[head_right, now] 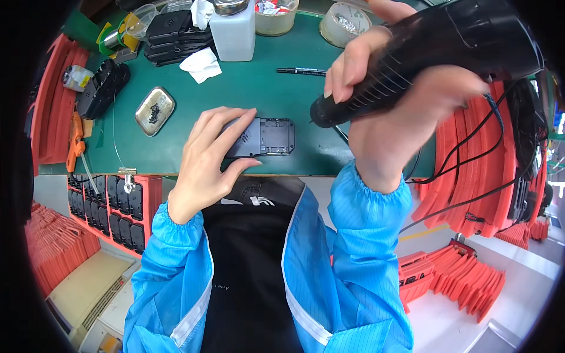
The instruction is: Assembling, screwing, and soldering components of a handheld electronic device.
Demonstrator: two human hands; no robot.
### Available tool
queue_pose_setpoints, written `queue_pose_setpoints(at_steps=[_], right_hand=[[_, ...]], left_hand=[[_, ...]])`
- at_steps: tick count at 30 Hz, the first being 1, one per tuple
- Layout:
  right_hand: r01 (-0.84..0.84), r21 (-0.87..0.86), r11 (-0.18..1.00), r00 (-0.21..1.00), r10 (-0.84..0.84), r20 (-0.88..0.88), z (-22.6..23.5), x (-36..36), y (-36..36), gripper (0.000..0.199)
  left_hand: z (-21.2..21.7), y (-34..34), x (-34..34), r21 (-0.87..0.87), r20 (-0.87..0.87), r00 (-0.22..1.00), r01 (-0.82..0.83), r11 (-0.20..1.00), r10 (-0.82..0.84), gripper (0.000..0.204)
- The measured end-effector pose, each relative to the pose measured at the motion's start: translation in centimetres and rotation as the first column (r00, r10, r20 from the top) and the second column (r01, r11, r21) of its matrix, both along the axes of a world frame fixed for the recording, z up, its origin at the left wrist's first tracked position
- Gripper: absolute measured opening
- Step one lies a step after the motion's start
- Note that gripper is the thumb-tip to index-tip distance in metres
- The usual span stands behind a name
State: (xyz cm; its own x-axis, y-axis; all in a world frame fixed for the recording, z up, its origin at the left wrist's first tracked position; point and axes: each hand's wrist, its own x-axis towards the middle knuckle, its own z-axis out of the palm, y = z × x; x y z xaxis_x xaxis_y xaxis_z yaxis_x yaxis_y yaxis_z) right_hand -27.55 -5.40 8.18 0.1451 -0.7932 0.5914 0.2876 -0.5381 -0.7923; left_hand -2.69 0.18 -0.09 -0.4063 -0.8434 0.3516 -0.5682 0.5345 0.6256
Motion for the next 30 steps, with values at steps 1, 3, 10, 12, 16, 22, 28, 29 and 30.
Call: queue_pose_setpoints(at_steps=[1, 3, 10, 12, 16, 22, 28, 29, 30], right_hand=[[-0.142, -0.024, 0.99, 0.99, 0.142, -0.008, 0.3, -0.1, 0.3, 0.102], [-0.097, 0.038, 0.995, 0.995, 0.096, 0.04, 0.1, 0.6, 0.7, 0.114], [-0.125, 0.023, 0.992, 0.97, 0.117, 0.215, -1.3, 2.6, 0.5, 0.117], [-0.141, 0.012, 0.99, 0.971, 0.135, 0.197, -1.7, 2.6, 0.3, 0.118], [-0.14, -0.008, 0.99, 0.977, 0.14, 0.163, -2.5, 2.6, -0.1, 0.119], [-0.174, -0.083, 0.981, 0.981, 0.18, 0.071, -2.0, 2.9, -0.2, 0.097], [0.258, -0.055, 0.965, 0.959, -0.263, -0.109, -1.6, 5.2, 1.4, 0.022], [0.254, -0.055, 0.966, 0.96, -0.259, -0.108, -1.5, 5.3, 1.5, 0.022], [0.3, -0.068, 0.952, 0.941, -0.307, -0.144, -1.5, 5.5, 1.6, 0.021]], left_hand=[[0.0, 0.0, 0.0, 0.004, -0.002, 1.0, 0.001, 1.0, -0.001, 0.074], [0.0, 0.0, -0.1, 0.002, -0.008, 1.0, 0.003, 1.0, -0.003, 0.074], [-0.2, 0.0, -0.1, 0.01, -0.021, 1.0, 0.0, 1.0, 0.001, 0.074], [-0.2, 0.0, -0.1, 0.011, -0.027, 1.0, -0.007, 1.0, 0.007, 0.073], [-0.4, 0.0, 0.0, -0.006, -0.02, 1.0, -0.004, 1.0, 0.003, 0.07], [-0.3, -0.1, -0.1, -0.003, -0.017, 1.0, -0.009, 1.0, 0.009, 0.07], [-0.3, 0.0, -0.1, 0.018, -0.027, 0.999, -0.018, 1.0, 0.018, 0.073], [-0.2, 0.0, -0.2, 0.017, -0.026, 0.999, -0.022, 1.0, 0.022, 0.073], [-0.2, 0.1, -0.2, 0.021, -0.022, 1.0, -0.02, 1.0, 0.021, 0.073]])
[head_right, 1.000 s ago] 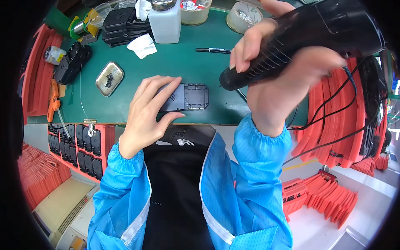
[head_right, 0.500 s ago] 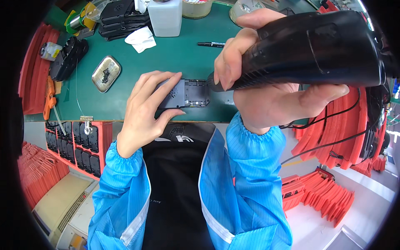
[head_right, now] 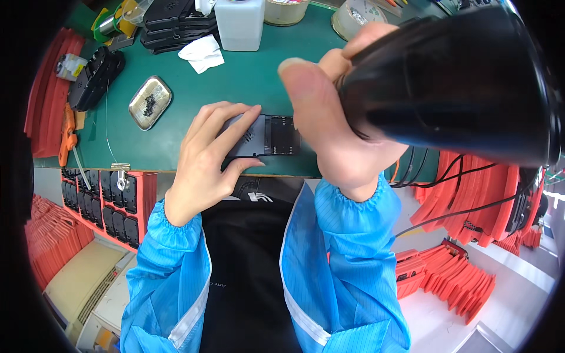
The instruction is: Assembling, screwing, and soldering components of a handheld electronic device.
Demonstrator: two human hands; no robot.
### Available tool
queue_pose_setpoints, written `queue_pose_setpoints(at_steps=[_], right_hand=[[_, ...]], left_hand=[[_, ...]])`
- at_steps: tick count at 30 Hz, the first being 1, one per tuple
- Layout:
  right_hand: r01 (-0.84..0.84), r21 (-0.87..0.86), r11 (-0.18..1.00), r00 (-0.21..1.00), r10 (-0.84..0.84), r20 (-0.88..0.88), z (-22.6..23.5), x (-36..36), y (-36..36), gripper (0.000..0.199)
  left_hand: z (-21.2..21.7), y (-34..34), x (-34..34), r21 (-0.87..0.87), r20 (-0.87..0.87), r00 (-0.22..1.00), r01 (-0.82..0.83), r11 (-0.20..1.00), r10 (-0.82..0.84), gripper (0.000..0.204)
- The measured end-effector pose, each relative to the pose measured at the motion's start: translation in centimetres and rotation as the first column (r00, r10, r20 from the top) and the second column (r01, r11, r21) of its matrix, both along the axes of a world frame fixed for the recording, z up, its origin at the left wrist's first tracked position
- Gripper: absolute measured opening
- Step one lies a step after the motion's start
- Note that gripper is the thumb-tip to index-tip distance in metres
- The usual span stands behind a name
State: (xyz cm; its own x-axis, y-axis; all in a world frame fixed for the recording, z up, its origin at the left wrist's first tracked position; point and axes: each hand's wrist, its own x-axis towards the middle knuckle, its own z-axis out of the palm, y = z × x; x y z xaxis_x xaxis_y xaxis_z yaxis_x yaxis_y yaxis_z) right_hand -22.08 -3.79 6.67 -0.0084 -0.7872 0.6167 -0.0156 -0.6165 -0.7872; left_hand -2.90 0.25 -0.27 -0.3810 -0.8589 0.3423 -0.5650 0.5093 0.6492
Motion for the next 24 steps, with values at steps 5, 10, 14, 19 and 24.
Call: queue_pose_setpoints(at_steps=[5, 10, 14, 19, 24], right_hand=[[0.105, 0.013, 0.994, 0.994, -0.104, -0.038, 0.2, 0.6, 0.2, 0.02], [0.122, -0.124, 0.985, 0.975, -0.142, -0.17, -0.1, -0.1, -0.2, 0.018], [0.166, 0.067, 0.984, 0.985, -0.168, 0.032, 0.8, 0.8, 0.7, 0.025], [-0.242, -0.078, 0.967, 0.929, 0.255, 0.27, 1.2, -0.5, 1.0, 0.043], [-0.531, -0.15, 0.834, 0.784, 0.55, 0.287, 2.1, -1.0, 0.7, 0.044]], left_hand=[[0.0, 0.0, 0.0, 0.001, 0.005, 1.0, 0.001, 1.0, -0.001, 0.073], [0.1, 0.1, 0.1, 0.019, 0.024, 1.0, 0.007, 1.0, -0.007, 0.076], [0.1, 0.0, 0.0, -0.045, -0.04, 0.998, -0.042, 0.998, 0.041, 0.067], [0.3, -0.1, -1.0, -0.139, -0.191, 0.981, -0.073, 0.988, 0.046, 0.047], [0.0, -0.2, -1.3, -0.233, -0.281, 0.954, -0.173, 0.957, 0.104, 0.028]])
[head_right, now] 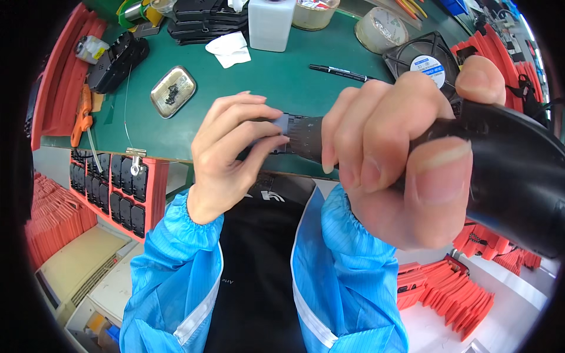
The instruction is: Assembling, screwing, and soldering components of a handheld electronic device.
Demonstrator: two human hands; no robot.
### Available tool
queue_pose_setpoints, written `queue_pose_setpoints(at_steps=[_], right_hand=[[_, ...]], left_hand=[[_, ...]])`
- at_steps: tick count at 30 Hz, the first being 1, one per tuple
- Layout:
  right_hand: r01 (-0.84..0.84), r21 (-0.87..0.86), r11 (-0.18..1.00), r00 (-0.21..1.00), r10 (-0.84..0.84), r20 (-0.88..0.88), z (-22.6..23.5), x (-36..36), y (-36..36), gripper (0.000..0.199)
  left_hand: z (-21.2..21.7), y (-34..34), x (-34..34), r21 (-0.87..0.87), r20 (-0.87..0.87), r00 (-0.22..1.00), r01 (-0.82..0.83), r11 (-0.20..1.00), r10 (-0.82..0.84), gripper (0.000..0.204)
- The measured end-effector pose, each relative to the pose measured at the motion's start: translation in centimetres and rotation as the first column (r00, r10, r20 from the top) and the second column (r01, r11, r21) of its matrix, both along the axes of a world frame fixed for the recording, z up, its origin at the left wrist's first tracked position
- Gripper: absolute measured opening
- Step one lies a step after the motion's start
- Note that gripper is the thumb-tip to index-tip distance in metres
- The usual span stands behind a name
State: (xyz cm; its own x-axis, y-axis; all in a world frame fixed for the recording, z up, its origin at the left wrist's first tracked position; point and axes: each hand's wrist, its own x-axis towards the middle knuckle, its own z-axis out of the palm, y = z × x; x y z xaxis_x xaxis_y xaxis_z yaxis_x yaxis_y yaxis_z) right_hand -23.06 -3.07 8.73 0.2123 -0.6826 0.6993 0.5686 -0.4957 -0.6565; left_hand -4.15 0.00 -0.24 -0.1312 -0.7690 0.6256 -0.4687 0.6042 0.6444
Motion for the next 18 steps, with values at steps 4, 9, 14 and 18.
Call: queue_pose_setpoints(at_steps=[4, 9, 14, 18], right_hand=[[0.051, -0.028, 0.998, 0.997, -0.053, -0.062, -0.4, -0.6, 0.4, 0.045], [0.212, 0.009, 0.977, 0.972, -0.21, -0.107, -1.1, -1.7, 1.7, 0.045], [0.274, 0.073, 0.959, 0.956, -0.264, -0.126, -1.2, -1.7, 2.6, 0.044], [0.271, 0.084, 0.959, 0.958, -0.261, -0.116, -1.7, -1.3, 2.4, 0.042]], left_hand=[[0.0, -0.3, 3.6, -0.119, 0.197, 0.955, -0.2, 0.972, 0.221, 0.02], [0.6, -1.9, 9.5, -0.195, 0.431, 0.779, -0.413, 0.89, 0.456, 0.021], [1.1, -1.0, 8.2, -0.016, 0.361, 0.905, -0.238, 0.971, 0.227, 0.046], [1.1, 0.3, 4.6, 0.195, 0.324, 0.943, 0.017, 0.981, -0.081, 0.065]])
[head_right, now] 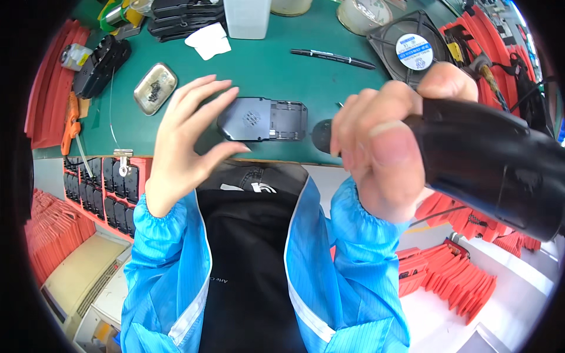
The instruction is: Assembling, screwing, and soldering components of a handheld electronic device.
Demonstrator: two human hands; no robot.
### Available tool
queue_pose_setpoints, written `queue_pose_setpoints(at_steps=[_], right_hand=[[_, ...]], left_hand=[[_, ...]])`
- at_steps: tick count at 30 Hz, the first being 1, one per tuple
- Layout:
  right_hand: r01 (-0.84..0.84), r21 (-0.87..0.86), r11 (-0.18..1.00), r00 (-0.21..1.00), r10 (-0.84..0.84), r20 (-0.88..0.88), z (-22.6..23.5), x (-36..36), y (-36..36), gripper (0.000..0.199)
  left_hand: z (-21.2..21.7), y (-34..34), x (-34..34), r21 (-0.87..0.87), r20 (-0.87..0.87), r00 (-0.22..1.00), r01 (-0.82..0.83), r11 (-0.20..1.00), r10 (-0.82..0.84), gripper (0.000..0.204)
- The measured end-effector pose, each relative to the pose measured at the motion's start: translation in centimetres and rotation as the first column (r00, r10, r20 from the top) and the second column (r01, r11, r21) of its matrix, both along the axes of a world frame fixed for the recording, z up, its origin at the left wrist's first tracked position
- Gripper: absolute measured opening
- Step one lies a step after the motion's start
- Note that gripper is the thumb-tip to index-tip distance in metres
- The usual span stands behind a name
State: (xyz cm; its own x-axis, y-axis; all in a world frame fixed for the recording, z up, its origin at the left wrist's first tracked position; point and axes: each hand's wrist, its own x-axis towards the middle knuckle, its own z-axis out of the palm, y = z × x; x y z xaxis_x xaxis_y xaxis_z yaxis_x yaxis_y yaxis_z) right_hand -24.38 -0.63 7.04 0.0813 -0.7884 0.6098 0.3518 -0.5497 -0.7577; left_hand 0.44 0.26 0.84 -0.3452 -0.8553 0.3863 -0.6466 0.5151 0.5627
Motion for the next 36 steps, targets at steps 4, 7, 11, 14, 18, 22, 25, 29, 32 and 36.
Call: queue_pose_setpoints(at_steps=[4, 7, 11, 14, 18, 22, 25, 29, 32, 36], right_hand=[[-0.009, 0.004, 1.0, 1.0, 0.009, -0.015, -0.2, -0.2, 0.0, 0.038], [0.01, 0.012, 1.0, 0.999, -0.01, -0.033, -0.4, 0.0, -0.1, 0.038], [0.024, 0.045, 0.999, 0.999, -0.023, -0.03, -0.9, -0.1, -0.3, 0.036], [-0.01, 0.031, 0.999, 0.997, 0.012, -0.074, -0.8, -0.1, -0.6, 0.034], [-0.039, -0.058, 0.998, 0.993, 0.032, -0.113, -1.0, 0.5, -0.7, 0.032], [0.18, -0.041, 0.983, 0.966, -0.184, -0.183, -1.1, 1.5, -0.2, 0.032], [0.201, -0.033, 0.979, 0.962, -0.204, -0.179, -0.9, 1.8, 0.0, 0.031], [0.199, -0.029, 0.98, 0.954, -0.2, -0.223, -0.2, 1.6, -0.2, 0.031], [0.195, -0.033, 0.98, 0.953, -0.198, -0.228, -0.1, 1.7, -0.1, 0.033], [0.12, -0.029, 0.992, 0.978, -0.123, -0.168, 0.8, 1.5, 0.0, 0.037]], left_hand=[[-0.6, 0.3, -1.9, 0.055, -0.06, 0.997, 0.06, 0.997, -0.057, 0.075], [-1.0, 0.1, -2.2, 0.052, -0.056, 0.997, 0.06, 0.997, -0.057, 0.074], [-1.1, 0.2, -2.2, 0.072, -0.087, 0.995, 0.057, 0.996, -0.051, 0.072], [-1.1, 0.1, -2.3, 0.088, -0.101, 0.994, 0.056, 0.995, -0.047, 0.072], [-0.9, 0.0, -2.3, 0.109, -0.119, 0.992, 0.059, 0.992, -0.046, 0.071], [-1.0, 0.1, -2.3, 0.114, -0.13, 0.99, 0.06, 0.992, -0.045, 0.072], [-1.2, 0.1, -2.2, 0.109, -0.138, 0.989, 0.062, 0.992, -0.046, 0.072], [-1.4, 0.0, -2.2, 0.1, -0.144, 0.988, 0.066, 0.993, -0.052, 0.072], [-1.3, 0.0, -2.2, 0.085, -0.138, 0.989, 0.068, 0.994, -0.055, 0.071], [-0.8, 0.3, -2.5, 0.05, -0.157, 0.987, 0.04, 0.998, -0.032, 0.07]])
